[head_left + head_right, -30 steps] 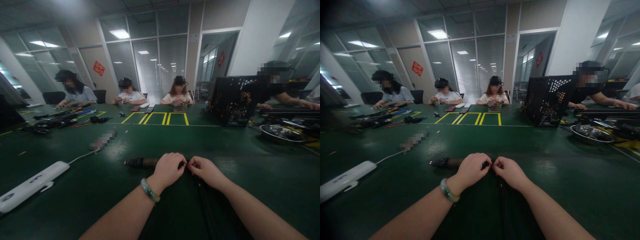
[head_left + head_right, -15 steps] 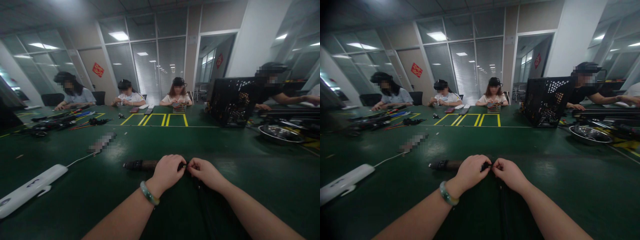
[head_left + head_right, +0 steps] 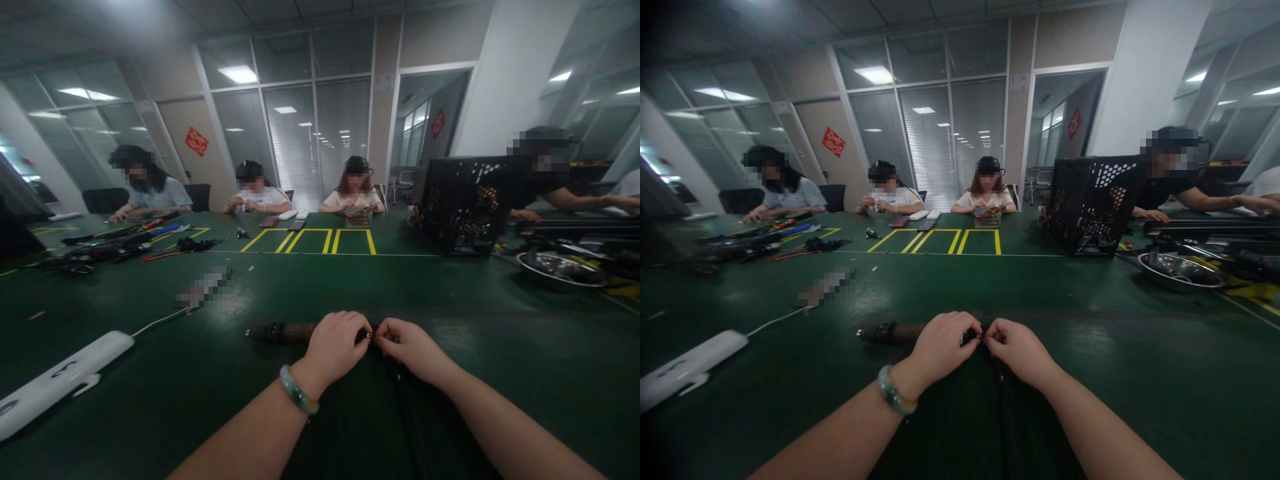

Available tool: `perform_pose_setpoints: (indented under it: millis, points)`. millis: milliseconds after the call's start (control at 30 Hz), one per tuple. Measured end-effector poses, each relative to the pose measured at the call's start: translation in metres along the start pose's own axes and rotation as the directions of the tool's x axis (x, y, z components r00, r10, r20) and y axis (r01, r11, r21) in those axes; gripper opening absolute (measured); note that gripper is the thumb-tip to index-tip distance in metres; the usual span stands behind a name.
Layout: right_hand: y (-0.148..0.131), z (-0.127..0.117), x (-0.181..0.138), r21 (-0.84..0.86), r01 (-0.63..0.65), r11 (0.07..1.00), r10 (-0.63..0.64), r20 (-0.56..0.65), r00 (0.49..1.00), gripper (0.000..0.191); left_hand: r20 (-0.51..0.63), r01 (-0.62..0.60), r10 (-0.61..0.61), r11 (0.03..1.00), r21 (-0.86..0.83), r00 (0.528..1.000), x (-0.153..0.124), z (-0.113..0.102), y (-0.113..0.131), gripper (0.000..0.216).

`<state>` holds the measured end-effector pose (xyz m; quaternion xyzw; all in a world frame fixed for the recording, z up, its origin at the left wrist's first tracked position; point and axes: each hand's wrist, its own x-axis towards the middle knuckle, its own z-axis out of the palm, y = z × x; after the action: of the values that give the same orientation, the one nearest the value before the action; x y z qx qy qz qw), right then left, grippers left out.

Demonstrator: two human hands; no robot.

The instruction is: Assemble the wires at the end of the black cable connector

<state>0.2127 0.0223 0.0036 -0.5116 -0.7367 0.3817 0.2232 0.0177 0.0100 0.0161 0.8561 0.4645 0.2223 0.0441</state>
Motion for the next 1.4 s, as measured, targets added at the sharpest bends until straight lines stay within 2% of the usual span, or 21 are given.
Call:
perform_pose_setpoints:
  millis: [333,1400]
  points:
    - [0.015,0.006,0.006,0.013,0.047,0.999,-0.047,-0.013,0.999,0.017,-0.014,-0.015,0.015,1.0,-0.011,1.0,0.0,0.004,-0.003,0.009]
    - [0.009,0.005,0.004,0.002,0.037,0.999,-0.037,-0.025,0.999,0.015,0.015,-0.024,0.024,0.999,0.026,1.0,0.0,0.0,0.001,0.009]
